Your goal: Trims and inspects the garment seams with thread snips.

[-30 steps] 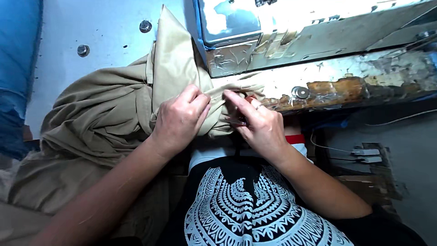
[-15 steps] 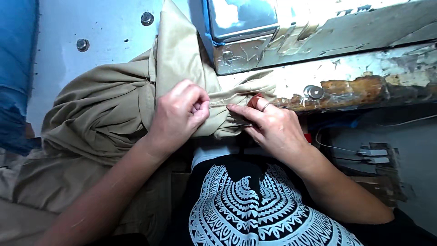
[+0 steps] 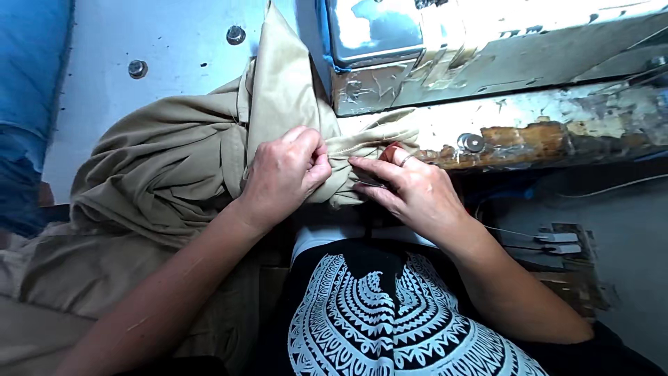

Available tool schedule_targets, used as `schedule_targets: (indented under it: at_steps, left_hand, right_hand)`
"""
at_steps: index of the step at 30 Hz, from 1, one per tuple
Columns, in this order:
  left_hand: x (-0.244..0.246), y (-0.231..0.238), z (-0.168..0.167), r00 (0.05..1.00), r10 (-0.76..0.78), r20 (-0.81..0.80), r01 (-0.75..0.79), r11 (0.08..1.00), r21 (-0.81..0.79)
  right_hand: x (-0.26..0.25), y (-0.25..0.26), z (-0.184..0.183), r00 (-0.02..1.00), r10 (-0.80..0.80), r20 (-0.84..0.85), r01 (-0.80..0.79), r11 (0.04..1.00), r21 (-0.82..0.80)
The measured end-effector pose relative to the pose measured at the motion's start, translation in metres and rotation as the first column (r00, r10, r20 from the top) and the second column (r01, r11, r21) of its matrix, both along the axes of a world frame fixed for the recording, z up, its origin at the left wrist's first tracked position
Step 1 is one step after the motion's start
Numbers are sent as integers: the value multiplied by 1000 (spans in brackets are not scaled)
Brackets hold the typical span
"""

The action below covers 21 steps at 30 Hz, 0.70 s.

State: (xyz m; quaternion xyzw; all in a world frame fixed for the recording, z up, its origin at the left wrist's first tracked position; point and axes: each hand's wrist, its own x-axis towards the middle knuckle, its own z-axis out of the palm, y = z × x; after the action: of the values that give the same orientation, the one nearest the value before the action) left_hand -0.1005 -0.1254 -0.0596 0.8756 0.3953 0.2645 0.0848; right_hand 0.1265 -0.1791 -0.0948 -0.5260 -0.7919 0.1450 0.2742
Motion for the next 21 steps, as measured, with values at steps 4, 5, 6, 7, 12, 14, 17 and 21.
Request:
schedule_targets:
  at_steps: [4,5,6,7,12,14,17,21]
  left_hand:
    - [-4,-1,8,999,-32,-14,31,998,-53]
    - [-4,-1,8,999,-44,-23,43,998,-49]
    - [-4,-1,8,998,-52,-30,51,998,-39]
    - [-4,-2,9,998,-58,-36,57,998,-25]
    - [-5,-5,11,996,-56,-63,59,997,57]
    - [-5,-5,11,996,-57,-65,61,996,72]
    - [-5,-4,11,996,-59,-70,65,994,87]
    - [-5,-5,11,995,-64,-75,71,993,90]
  right_hand:
    - [0,-4,10,992,-6,-127,12,999,46]
    - [-2,-4,12,990,-2,-142,17,995,101]
    - [-5,-2,13,988,2,-153,22,987,159]
    - [-9,-1,13,988,2,-155,31,978,208]
    - [-23,5,15,997,-37,-66,56,946,318]
    - [-26,8,14,998,-46,-44,58,941,334]
    - [-29,11,13,998,-53,-33,61,939,337]
    - [-32,13,15,999,-42,-29,49,942,331]
